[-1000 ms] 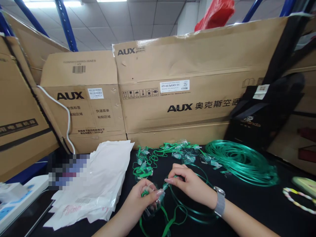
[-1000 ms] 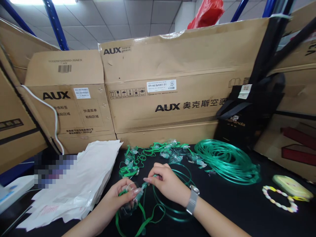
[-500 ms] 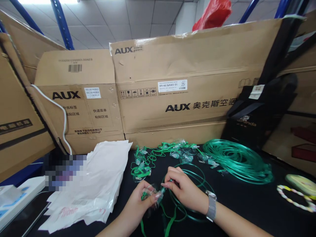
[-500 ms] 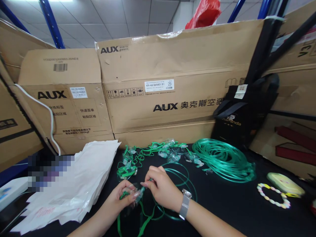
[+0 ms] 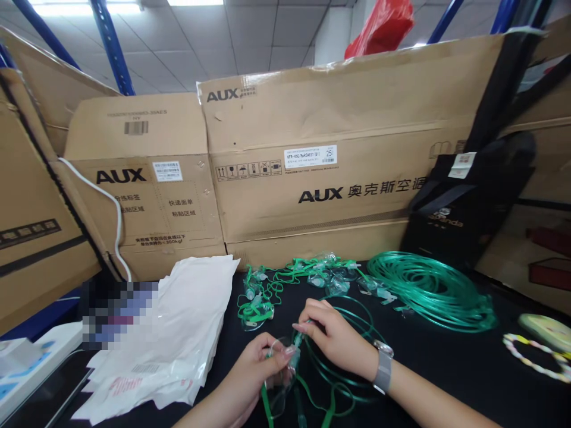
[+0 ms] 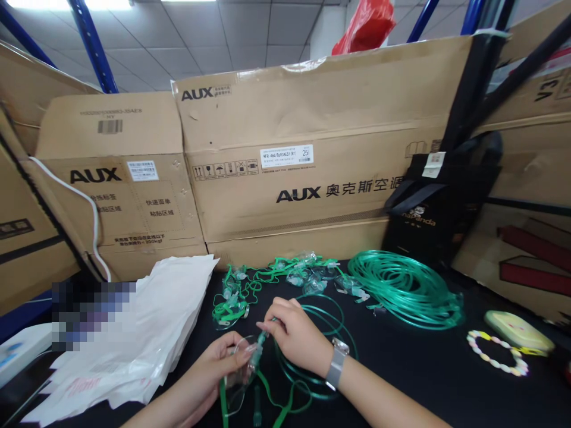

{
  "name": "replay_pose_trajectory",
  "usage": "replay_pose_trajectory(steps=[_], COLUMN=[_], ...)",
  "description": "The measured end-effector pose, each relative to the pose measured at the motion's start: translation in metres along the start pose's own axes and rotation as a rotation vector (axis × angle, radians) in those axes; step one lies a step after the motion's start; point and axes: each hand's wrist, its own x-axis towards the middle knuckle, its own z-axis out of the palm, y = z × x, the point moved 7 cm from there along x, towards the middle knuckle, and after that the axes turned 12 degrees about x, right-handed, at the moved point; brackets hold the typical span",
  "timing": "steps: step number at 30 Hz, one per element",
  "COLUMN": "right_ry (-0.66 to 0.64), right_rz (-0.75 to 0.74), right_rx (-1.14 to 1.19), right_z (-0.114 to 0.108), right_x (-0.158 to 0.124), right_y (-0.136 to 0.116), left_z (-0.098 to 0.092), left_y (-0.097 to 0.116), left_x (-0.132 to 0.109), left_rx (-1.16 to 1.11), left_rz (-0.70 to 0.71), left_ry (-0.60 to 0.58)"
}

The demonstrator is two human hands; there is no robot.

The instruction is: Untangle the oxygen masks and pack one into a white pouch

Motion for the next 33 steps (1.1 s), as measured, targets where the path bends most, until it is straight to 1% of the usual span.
replay_pose_trajectory(steps=[3,6,7,9,10,11,12,14,16,18,20,22,26,33], right_ry=[0.022,0.048,0.081,0.181,0.218,0.224,0.191,0.019,-0.100,-0.150,-0.145,-0.101,-0.014,0.048], right_rz=[0.040,0.059,0.051,-0.026,-0.099,-0.190,-0.286,-0.446,-0.531,-0.565,-0.578,-0.583,-0.586,-0.627], right_rx=[0.053,0.068,0.051,-0.021,-0.066,-0.109,-0.140,-0.175,-0.229,-0.297,-0.345,-0.363,-0.358,-0.341], right_z=[-0.003,-0.004,-0.006,-0.014,-0.018,-0.018,-0.014,0.005,0.024,0.041,0.052,0.056,0.051,0.039], right_x=[0.005,0.006,0.006,0.001,-0.002,-0.007,-0.011,-0.021,-0.029,-0.034,-0.035,-0.034,-0.034,-0.036], right_y=[0.009,0.018,0.018,0.010,0.000,-0.011,-0.024,-0.045,-0.057,-0.060,-0.058,-0.056,-0.058,-0.072], left_z=[0.000,-0.004,-0.006,-0.009,-0.010,-0.010,-0.011,-0.011,-0.010,-0.009,-0.007,-0.005,0.000,0.006], left_y=[-0.001,0.000,0.001,0.001,0.001,0.000,0.000,-0.002,-0.003,-0.003,-0.003,-0.002,0.001,0.004], left_x=[-0.001,0.001,0.001,0.003,0.004,0.005,0.005,0.006,0.005,0.004,0.003,0.002,0.001,-0.005], left_rx=[-0.106,-0.185,-0.204,-0.239,-0.255,-0.271,-0.284,-0.304,-0.315,-0.321,-0.329,-0.339,-0.368,-0.411], left_rz=[-0.069,-0.083,-0.081,-0.078,-0.077,-0.078,-0.079,-0.084,-0.092,-0.106,-0.116,-0.120,-0.109,-0.087], left_ry=[-0.036,-0.023,-0.014,0.005,0.015,0.021,0.026,0.029,0.025,0.016,0.008,-0.004,-0.030,-0.076])
